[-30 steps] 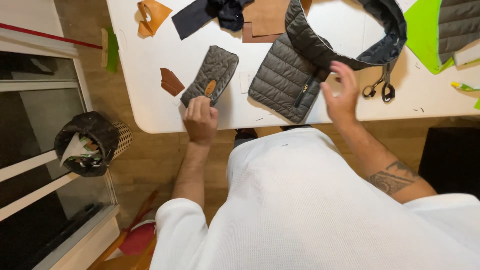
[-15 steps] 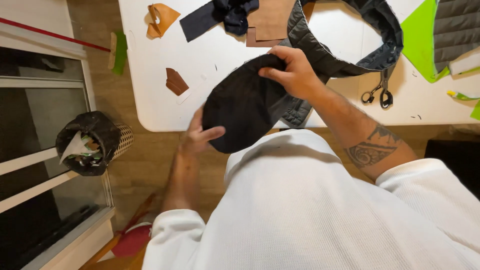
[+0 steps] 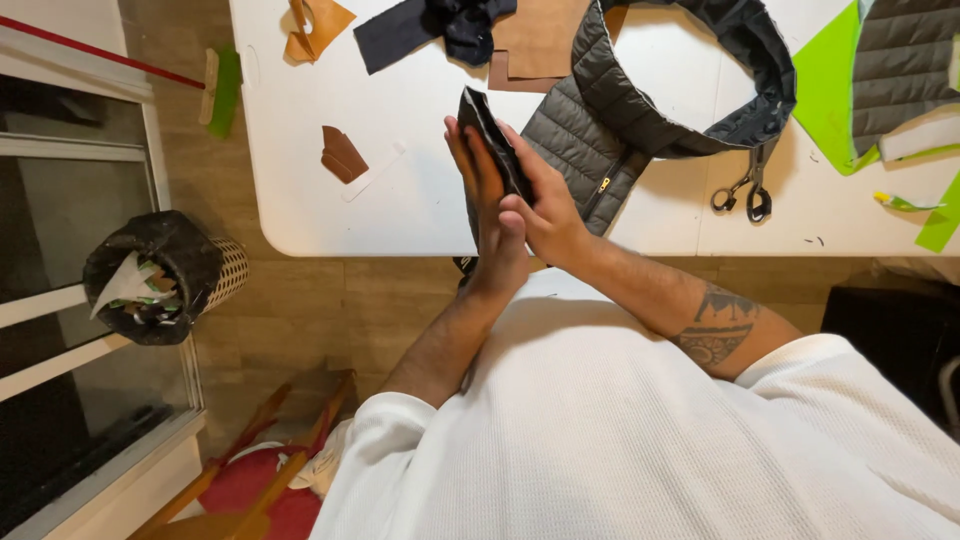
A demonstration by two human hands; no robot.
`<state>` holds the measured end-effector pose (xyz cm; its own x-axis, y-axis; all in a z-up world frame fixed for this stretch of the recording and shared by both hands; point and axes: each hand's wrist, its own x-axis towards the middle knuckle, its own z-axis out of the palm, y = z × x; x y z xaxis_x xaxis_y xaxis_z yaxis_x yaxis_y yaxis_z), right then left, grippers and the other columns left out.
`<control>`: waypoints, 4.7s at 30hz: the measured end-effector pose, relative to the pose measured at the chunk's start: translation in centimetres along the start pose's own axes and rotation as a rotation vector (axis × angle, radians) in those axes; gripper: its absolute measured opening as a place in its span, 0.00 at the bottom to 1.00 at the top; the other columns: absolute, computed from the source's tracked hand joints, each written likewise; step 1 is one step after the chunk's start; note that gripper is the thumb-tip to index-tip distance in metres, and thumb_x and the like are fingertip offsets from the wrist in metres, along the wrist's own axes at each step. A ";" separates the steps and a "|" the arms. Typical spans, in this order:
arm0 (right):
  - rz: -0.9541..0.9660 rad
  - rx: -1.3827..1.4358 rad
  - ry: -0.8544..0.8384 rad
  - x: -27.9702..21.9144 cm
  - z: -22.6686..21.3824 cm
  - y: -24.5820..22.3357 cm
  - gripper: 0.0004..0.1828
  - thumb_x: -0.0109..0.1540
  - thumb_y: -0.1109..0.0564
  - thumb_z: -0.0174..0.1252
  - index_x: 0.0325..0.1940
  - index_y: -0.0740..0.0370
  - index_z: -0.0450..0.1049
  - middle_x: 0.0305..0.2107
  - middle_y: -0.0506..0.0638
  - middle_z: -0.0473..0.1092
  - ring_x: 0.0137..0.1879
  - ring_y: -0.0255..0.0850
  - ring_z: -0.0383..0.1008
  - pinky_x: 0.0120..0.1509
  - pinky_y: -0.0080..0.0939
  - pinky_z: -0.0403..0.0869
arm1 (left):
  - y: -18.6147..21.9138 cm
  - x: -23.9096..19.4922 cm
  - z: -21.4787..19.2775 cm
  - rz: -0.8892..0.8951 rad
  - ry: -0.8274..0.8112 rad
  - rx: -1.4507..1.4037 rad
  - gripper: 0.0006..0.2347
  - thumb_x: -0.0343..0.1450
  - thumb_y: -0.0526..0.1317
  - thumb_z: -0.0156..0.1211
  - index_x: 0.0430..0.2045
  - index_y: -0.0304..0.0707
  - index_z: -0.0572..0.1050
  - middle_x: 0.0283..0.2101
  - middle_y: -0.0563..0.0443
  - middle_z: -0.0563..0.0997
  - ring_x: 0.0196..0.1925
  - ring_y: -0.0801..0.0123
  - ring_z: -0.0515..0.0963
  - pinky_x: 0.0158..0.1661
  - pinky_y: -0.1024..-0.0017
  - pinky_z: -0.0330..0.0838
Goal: Trimming excess material from a quilted bag panel and aligning it with a lining using clips.
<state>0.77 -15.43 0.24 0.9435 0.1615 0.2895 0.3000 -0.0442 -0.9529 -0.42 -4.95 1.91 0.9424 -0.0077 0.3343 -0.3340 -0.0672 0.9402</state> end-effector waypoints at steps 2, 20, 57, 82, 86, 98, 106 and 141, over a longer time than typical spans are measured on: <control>-0.022 0.022 -0.011 0.1 -1.2 0.2 0.48 0.66 0.38 0.64 0.80 0.65 0.52 0.70 0.67 0.60 0.75 0.57 0.58 0.73 0.60 0.63 | 0.6 0.3 -0.3 0.013 -0.048 0.040 0.46 0.73 0.75 0.29 0.77 0.33 0.40 0.80 0.35 0.30 0.81 0.36 0.25 0.76 0.42 0.22; 0.207 -0.051 0.170 -2.2 -5.2 -0.9 0.04 0.66 0.59 0.65 0.38 0.61 0.80 0.19 0.46 0.71 0.29 0.29 0.64 0.35 0.33 0.68 | 0.0 2.2 -3.8 -0.162 0.123 -0.045 0.11 0.73 0.32 0.67 0.48 0.30 0.79 0.35 0.48 0.84 0.38 0.75 0.82 0.40 0.73 0.79; 0.121 0.026 0.200 -0.1 -6.0 -0.6 0.09 0.60 0.61 0.74 0.39 0.66 0.81 0.30 0.51 0.72 0.36 0.35 0.68 0.45 0.37 0.70 | -0.8 4.4 -2.7 -0.236 0.255 -0.533 0.12 0.69 0.34 0.72 0.42 0.35 0.74 0.34 0.50 0.81 0.37 0.75 0.79 0.40 0.72 0.78; 0.025 0.055 0.184 -1.3 -8.8 0.4 0.08 0.59 0.67 0.74 0.34 0.71 0.79 0.32 0.58 0.73 0.37 0.40 0.70 0.46 0.39 0.70 | 2.5 7.8 -9.6 0.173 -0.209 0.143 0.07 0.72 0.34 0.70 0.23 0.34 0.80 0.29 0.48 0.84 0.30 0.61 0.84 0.37 0.69 0.79; 0.060 0.057 0.233 -1.9 -8.1 0.1 0.08 0.59 0.66 0.74 0.34 0.69 0.79 0.32 0.57 0.74 0.38 0.39 0.70 0.47 0.39 0.69 | 0.7 5.7 -7.7 -0.054 -0.011 -0.120 0.06 0.71 0.26 0.68 0.32 0.27 0.75 0.32 0.37 0.85 0.33 0.65 0.85 0.39 0.68 0.81; 0.122 0.109 0.295 -3.1 -6.6 1.2 0.10 0.58 0.65 0.75 0.34 0.69 0.79 0.35 0.56 0.74 0.42 0.38 0.72 0.51 0.38 0.70 | 0.1 4.7 -4.5 -0.257 -0.034 -0.640 0.39 0.61 0.50 0.81 0.64 0.33 0.65 0.52 0.28 0.82 0.51 0.62 0.85 0.51 0.71 0.81; 0.062 -0.012 0.167 -3.4 -6.7 0.3 0.10 0.62 0.61 0.70 0.41 0.69 0.78 0.38 0.57 0.73 0.42 0.42 0.71 0.49 0.44 0.70 | -1.8 3.6 -2.0 -0.266 0.175 -0.449 0.23 0.59 0.22 0.77 0.48 0.21 0.74 0.30 0.39 0.86 0.32 0.70 0.86 0.37 0.76 0.83; -0.236 -0.204 0.175 1.3 -4.8 -6.6 0.06 0.65 0.63 0.68 0.39 0.70 0.79 0.30 0.57 0.75 0.30 0.47 0.73 0.37 0.42 0.71 | 3.4 4.6 -2.3 -0.130 -0.036 -0.393 0.17 0.61 0.24 0.77 0.41 0.24 0.75 0.31 0.33 0.85 0.35 0.61 0.87 0.40 0.71 0.83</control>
<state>0.70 -19.68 7.34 0.8492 0.0199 0.5276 0.5180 -0.2247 -0.8253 2.78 -2.97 6.84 0.9748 -0.0594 0.2152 -0.1861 0.3164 0.9302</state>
